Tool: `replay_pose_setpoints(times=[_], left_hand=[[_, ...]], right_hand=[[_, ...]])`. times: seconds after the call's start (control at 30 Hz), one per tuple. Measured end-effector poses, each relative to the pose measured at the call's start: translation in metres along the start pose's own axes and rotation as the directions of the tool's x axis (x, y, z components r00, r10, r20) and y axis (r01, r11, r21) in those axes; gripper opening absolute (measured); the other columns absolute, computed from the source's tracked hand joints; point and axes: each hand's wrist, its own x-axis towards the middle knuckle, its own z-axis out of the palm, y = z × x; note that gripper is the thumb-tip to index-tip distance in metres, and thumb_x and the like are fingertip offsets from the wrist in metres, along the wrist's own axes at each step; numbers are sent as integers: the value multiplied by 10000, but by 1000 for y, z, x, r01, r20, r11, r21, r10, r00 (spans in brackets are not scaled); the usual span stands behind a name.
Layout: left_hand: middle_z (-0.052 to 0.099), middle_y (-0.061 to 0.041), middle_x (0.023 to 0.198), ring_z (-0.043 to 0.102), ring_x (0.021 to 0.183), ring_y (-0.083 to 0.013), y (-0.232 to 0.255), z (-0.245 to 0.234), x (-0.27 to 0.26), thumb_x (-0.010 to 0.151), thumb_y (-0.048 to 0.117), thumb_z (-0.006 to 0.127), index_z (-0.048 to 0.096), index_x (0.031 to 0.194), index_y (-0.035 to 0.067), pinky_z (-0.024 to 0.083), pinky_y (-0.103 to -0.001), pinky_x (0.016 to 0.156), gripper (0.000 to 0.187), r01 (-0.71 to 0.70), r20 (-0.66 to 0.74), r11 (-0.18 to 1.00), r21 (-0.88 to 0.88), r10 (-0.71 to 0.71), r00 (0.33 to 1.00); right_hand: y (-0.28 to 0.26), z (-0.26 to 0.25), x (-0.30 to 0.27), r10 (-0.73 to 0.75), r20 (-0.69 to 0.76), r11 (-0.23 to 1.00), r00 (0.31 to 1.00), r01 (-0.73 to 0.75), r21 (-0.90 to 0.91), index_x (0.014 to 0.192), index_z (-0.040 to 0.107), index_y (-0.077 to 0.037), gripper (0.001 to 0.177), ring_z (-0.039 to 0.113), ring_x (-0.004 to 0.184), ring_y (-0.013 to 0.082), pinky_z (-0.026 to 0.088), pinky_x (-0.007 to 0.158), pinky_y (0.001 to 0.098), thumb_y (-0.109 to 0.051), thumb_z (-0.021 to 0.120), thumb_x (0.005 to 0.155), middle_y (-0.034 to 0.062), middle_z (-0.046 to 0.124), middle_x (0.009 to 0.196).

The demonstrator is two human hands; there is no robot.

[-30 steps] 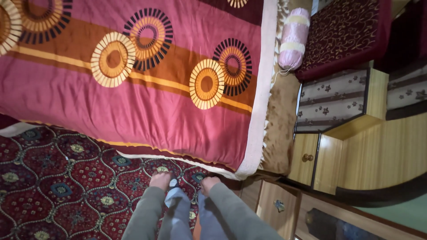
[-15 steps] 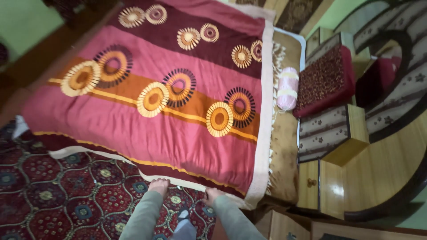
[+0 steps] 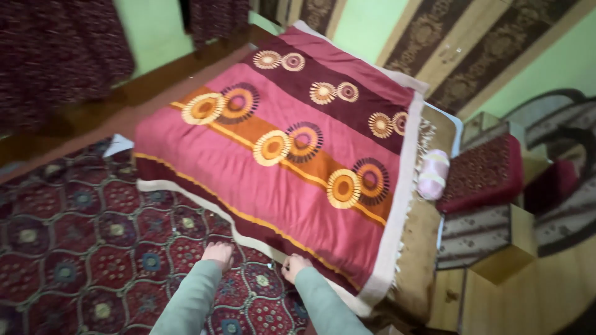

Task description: Tucking the edges of a decorative quilt into the bed frame to make the bed.

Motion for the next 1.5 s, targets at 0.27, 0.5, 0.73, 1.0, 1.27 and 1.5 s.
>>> replay_pose_setpoints(times=[0.27,0.5,0.73,1.0,1.27,1.5], left_hand=[[754,-60,1175,696,1154,-297,-167,20,-58,861,411,539,730,1124,221,494,-516,1004,377,191,-71,978,-82,-197,978],[780,-42,1139,707,1158,-269,-301,-13,-117,824,535,605,765,1098,249,503,-468,994,427,312,53,949,-46,-310,949],[773,-77,1189,705,1185,-307,-372,-24,-96,865,482,565,740,1148,208,437,-526,1106,431,262,108,961,-92,-252,962],[766,-78,1232,709,1205,-305,-436,-81,-23,888,494,549,735,1188,211,502,-500,1086,452,289,204,952,-105,-264,943],[759,-76,1246,702,1228,-298,-533,-118,92,903,501,552,716,1248,227,489,-494,1098,470,230,243,971,-72,-207,948],[711,-32,1364,628,1331,-258,-538,-186,148,940,506,507,657,1338,281,404,-449,1173,482,4,264,1000,-6,-2,965]], right_hand=[[-158,9,47,-73,28,992,997,76,-98,975,770,-285,232,687,1190,305,518,1040,479,-408,623,843,55,723,1156],[-307,46,80,-115,30,992,993,117,-48,975,743,-288,221,690,1186,299,521,1043,479,-417,629,837,38,723,1164],[-349,46,119,-36,67,997,997,41,-66,943,749,-274,217,711,1151,303,552,1003,475,-405,616,833,61,751,1108],[-377,24,221,41,114,998,993,-37,-41,935,733,-285,234,710,1150,284,552,1014,457,-427,584,824,68,762,1096],[-434,-20,339,93,181,994,979,-101,34,1124,753,-256,339,691,1205,295,560,1028,443,-416,615,858,101,750,1218],[-428,-30,346,300,146,910,943,-329,251,1175,750,-244,349,700,1165,283,565,994,445,-422,603,913,72,756,1174]])
